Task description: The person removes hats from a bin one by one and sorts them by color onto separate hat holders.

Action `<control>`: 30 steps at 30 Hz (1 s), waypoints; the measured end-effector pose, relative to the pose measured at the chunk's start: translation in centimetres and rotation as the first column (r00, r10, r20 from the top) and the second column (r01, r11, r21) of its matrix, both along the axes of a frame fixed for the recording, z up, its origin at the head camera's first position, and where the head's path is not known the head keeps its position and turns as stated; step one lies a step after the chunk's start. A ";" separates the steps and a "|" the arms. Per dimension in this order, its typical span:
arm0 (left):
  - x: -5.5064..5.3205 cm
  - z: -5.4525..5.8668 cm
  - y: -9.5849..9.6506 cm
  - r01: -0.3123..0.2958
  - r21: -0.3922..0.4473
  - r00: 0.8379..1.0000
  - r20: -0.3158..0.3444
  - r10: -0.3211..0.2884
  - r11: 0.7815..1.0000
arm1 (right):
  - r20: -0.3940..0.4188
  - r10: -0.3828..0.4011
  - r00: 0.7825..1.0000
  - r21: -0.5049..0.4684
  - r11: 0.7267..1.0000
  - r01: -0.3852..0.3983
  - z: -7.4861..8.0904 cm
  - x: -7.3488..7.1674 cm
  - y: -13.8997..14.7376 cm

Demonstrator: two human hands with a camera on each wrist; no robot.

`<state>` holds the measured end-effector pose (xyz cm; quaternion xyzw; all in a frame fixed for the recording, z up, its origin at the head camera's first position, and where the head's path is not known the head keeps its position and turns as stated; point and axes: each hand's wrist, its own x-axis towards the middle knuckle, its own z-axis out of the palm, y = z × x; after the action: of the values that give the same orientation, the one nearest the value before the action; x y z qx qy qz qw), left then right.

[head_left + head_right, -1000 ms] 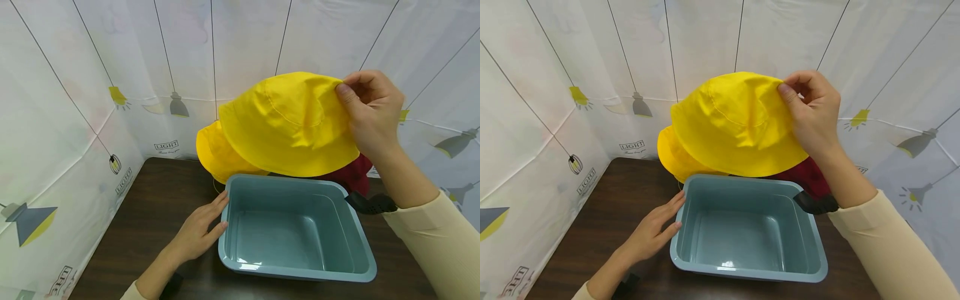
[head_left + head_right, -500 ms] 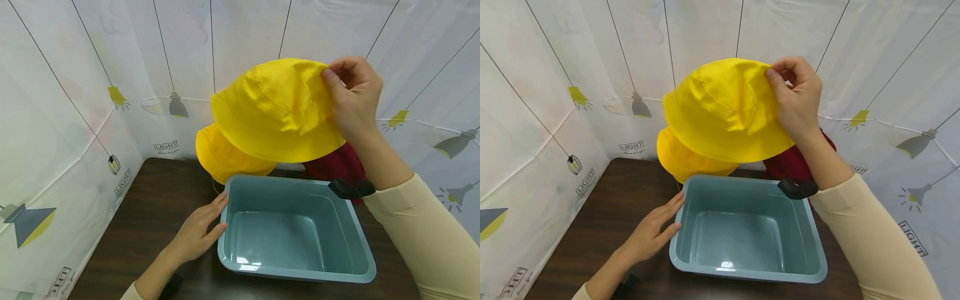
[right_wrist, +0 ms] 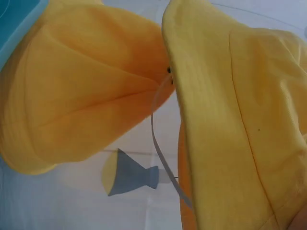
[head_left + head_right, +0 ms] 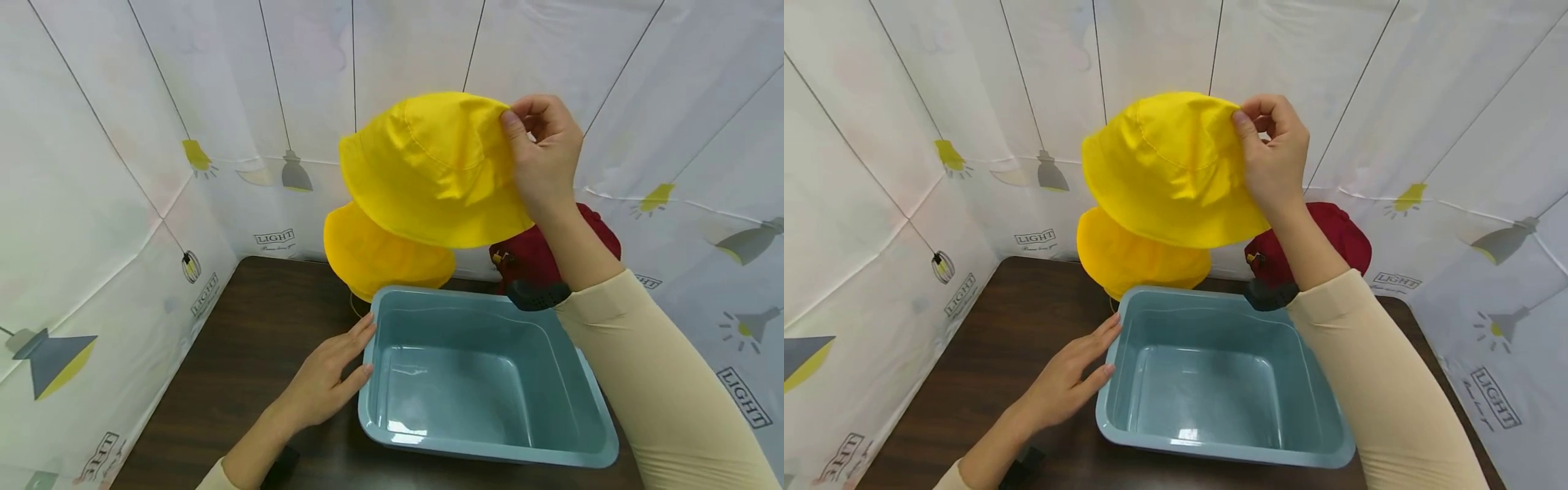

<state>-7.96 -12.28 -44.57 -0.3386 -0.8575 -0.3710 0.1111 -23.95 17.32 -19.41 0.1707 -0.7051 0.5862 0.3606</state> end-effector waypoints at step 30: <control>0.4 0.1 -0.3 -0.026 -0.010 0.999 0.041 0.026 1.000 | 0.079 0.117 0.990 0.075 0.990 -0.123 -6.5 -2.9 -3.9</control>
<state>-7.53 -12.61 -44.47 -0.3203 -0.8658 -0.3722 0.0966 -26.86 13.41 -25.91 0.2052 -0.7294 0.5840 0.2912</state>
